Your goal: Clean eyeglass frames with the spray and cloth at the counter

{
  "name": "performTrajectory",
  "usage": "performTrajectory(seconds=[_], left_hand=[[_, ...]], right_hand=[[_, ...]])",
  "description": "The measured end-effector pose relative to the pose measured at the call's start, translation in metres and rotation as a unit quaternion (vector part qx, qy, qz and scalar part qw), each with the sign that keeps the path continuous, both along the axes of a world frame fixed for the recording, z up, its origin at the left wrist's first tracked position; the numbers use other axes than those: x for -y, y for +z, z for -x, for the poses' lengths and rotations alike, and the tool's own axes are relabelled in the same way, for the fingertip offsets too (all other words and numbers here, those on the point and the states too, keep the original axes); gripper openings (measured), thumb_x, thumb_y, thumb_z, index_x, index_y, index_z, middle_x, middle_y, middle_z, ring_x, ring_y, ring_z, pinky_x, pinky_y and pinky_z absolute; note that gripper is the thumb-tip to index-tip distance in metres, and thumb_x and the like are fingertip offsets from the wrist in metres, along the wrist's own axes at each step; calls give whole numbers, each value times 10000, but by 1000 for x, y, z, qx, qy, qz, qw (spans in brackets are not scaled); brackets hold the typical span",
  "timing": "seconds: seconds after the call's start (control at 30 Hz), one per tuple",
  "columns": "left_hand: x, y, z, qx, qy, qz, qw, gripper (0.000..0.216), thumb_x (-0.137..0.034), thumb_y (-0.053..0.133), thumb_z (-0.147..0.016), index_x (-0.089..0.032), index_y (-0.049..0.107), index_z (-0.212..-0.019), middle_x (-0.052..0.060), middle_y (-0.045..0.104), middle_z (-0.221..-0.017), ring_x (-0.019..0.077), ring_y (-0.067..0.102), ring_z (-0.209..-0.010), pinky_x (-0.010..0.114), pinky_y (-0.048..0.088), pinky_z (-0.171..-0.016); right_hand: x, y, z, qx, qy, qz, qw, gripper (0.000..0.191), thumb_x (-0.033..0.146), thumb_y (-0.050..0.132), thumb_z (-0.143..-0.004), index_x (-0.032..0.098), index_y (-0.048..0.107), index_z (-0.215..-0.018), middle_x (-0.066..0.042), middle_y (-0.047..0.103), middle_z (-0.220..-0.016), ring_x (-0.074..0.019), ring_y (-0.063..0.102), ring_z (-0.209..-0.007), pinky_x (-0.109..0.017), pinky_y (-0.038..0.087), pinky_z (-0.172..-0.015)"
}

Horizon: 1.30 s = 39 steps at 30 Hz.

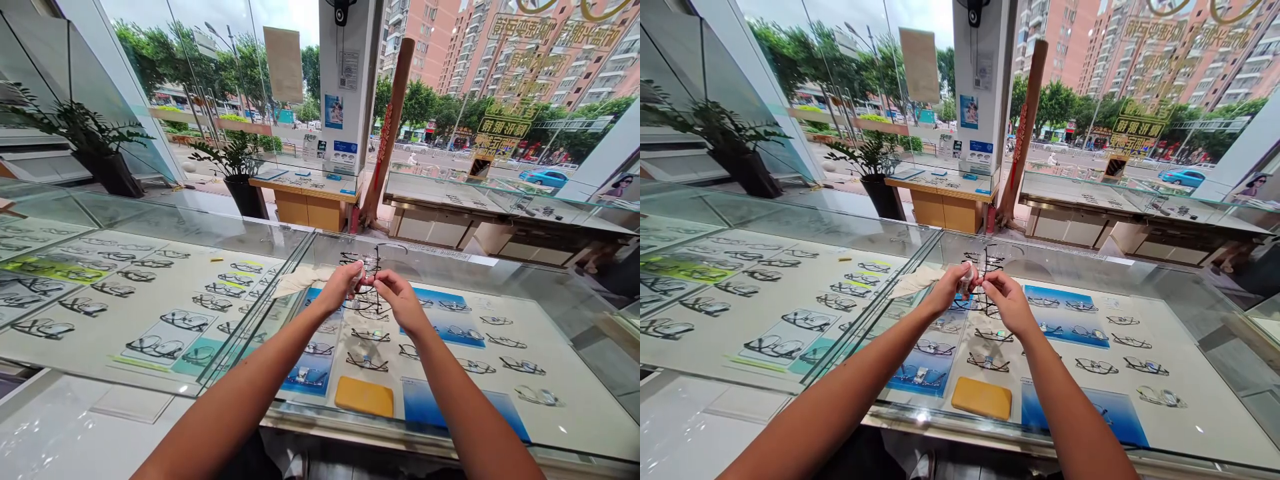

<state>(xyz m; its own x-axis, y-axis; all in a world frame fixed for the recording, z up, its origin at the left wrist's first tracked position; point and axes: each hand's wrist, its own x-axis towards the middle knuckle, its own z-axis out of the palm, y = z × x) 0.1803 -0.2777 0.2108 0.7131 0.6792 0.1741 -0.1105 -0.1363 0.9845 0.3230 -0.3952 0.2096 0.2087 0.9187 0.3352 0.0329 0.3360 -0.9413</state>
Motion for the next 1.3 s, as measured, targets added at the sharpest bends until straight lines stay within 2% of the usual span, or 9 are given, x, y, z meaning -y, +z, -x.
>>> performTrajectory(seconds=[0.17,0.33,0.53,0.6,0.67,0.77,0.87,1.1,1.3], left_hand=[[2,0,1,-33,-24,-38,998,663,-830,471,-874,-195,530,-694,-8,483,-617,124,433,-524,259,347,-488],[12,-7,-2,-61,-77,-102,990,578,-700,454,-962,-205,461,-665,-14,434,-617,134,385,-579,274,299,-528],[5,-10,-2,-32,-60,-92,993,499,-674,478,-949,-209,513,-770,8,508,-766,172,465,-716,279,419,-612],[-16,-9,4,-9,7,-85,996,467,-672,487,-934,-215,532,-851,17,538,-827,193,516,-776,308,487,-686],[-43,-8,13,2,143,-119,983,369,-589,529,-923,-220,533,-906,24,559,-859,215,554,-832,350,516,-788],[-85,-10,35,-85,378,-172,906,187,-322,604,-887,-222,543,-1034,81,622,-1058,295,598,-1081,452,483,-1002],[-113,-14,58,-187,516,-147,823,285,-146,572,-902,-212,531,-1176,169,587,-1342,365,522,-1347,528,406,-1138],[-133,-30,95,-224,595,-91,767,379,-69,547,-931,-197,533,-1287,199,596,-1422,344,535,-1393,470,390,-1164],[-137,-42,100,-226,609,-61,758,464,-61,552,-937,-208,490,-1373,174,651,-1393,310,586,-1353,413,429,-1093]], right_hand=[[-3,-4,-12,-52,-39,-27,998,293,559,805,-908,282,751,-986,-40,784,-1079,-267,682,-1101,-448,466,-1105],[-7,-7,-19,-104,-53,-39,992,290,546,828,-890,288,747,-997,-41,781,-1108,-270,674,-1129,-477,454,-1148],[-4,-3,-15,-114,-54,-35,991,286,543,837,-876,291,741,-975,-34,786,-1090,-270,679,-1135,-467,451,-1150],[-2,0,-14,-123,-59,-34,990,298,547,845,-860,289,743,-969,-37,787,-1093,-268,682,-1124,-463,460,-1141],[-1,2,-16,-124,-68,-34,989,306,546,850,-851,286,745,-974,-42,787,-1097,-264,684,-1115,-458,463,-1138],[1,3,-18,-123,-78,-34,989,308,534,856,-842,287,740,-984,-45,789,-1088,-263,685,-1121,-467,453,-1150],[1,1,-22,-123,-82,-27,989,300,522,856,-842,283,739,-980,-50,787,-1104,-265,686,-1136,-479,445,-1162],[0,-3,-26,-110,-91,-13,990,326,536,858,-819,280,729,-973,-62,786,-1124,-282,696,-1143,-495,471,-1129],[1,-1,-26,-112,-89,-5,990,332,539,872,-815,279,737,-971,-67,787,-1113,-283,691,-1133,-490,478,-1105]])
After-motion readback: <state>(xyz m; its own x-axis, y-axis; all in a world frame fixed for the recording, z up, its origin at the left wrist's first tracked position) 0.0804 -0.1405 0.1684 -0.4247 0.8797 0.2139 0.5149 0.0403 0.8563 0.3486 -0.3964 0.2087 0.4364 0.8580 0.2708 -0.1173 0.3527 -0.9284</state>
